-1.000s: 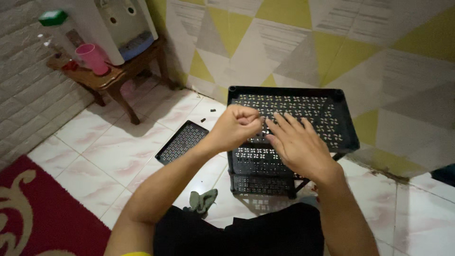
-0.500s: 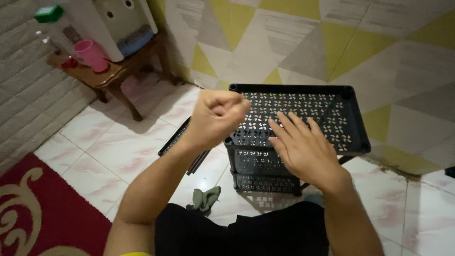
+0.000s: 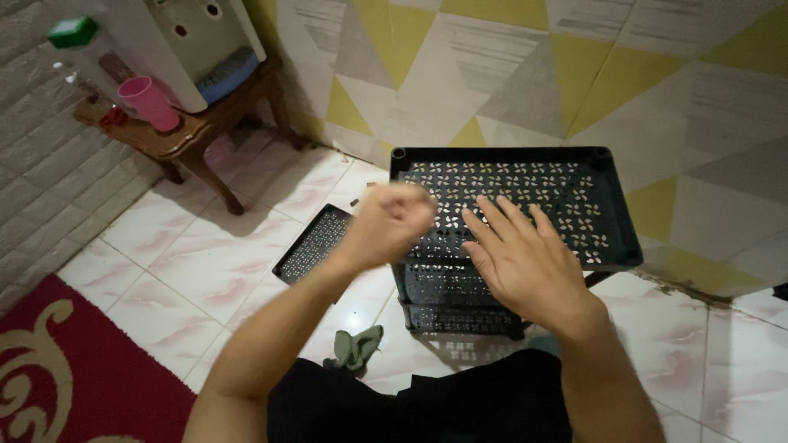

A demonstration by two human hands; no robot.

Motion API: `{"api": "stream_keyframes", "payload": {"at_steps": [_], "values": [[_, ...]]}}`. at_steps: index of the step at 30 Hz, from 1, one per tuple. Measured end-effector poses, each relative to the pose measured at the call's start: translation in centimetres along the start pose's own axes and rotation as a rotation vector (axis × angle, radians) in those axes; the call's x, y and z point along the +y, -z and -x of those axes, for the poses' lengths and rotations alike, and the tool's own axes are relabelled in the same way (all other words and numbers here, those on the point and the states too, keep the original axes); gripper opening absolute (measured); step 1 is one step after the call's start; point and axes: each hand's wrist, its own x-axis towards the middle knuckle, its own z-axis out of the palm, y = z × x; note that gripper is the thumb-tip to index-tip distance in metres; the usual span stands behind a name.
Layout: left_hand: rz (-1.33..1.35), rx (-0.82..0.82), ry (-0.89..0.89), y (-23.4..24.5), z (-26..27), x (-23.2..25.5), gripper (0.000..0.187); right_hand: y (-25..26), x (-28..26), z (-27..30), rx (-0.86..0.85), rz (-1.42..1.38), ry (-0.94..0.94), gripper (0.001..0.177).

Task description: The person assembles a black metal rolling cart by inserting vertical support poles into the corner holes of perforated trays and securing them with small black fasteners. The person also wipes the poles with a cloth during assembly.

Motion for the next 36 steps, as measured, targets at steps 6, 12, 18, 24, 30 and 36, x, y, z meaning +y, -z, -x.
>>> {"api": "stream_keyframes", "payload": {"at_steps": [6, 12, 18, 24, 30, 36], "values": [[0.092, 0.127, 0.116, -1.5, 1.7, -3.1, 0.04, 0.4, -0.7, 0.0, 0.115, -0.136, 0.01, 0.045], [0.052, 0.523, 0.23, 0.6, 5.5, -2.7, 0.027, 0.1, 3.1, 5.7, 0.653, -0.152, -0.073, 0.019], [0.41, 0.351, 0.433, -2.5, 9.5, -6.3, 0.048, -6.1, 9.1, 11.5, 0.919, -0.934, -0.618, 0.029], [0.56, 0.338, 0.52, -4.9, 11.2, -10.6, 0.077, -9.2, 10.7, 12.7, 0.548, -1.68, -0.61, 0.065], [0.661, 0.403, 0.535, -4.0, 11.7, -14.0, 0.059, -10.6, 11.0, 12.9, 0.534, -1.806, -0.685, 0.051], [0.632, 0.446, 0.555, -3.5, 11.9, -14.9, 0.045, -12.3, 11.1, 12.8, 0.584, -1.814, -0.715, 0.034]]}}
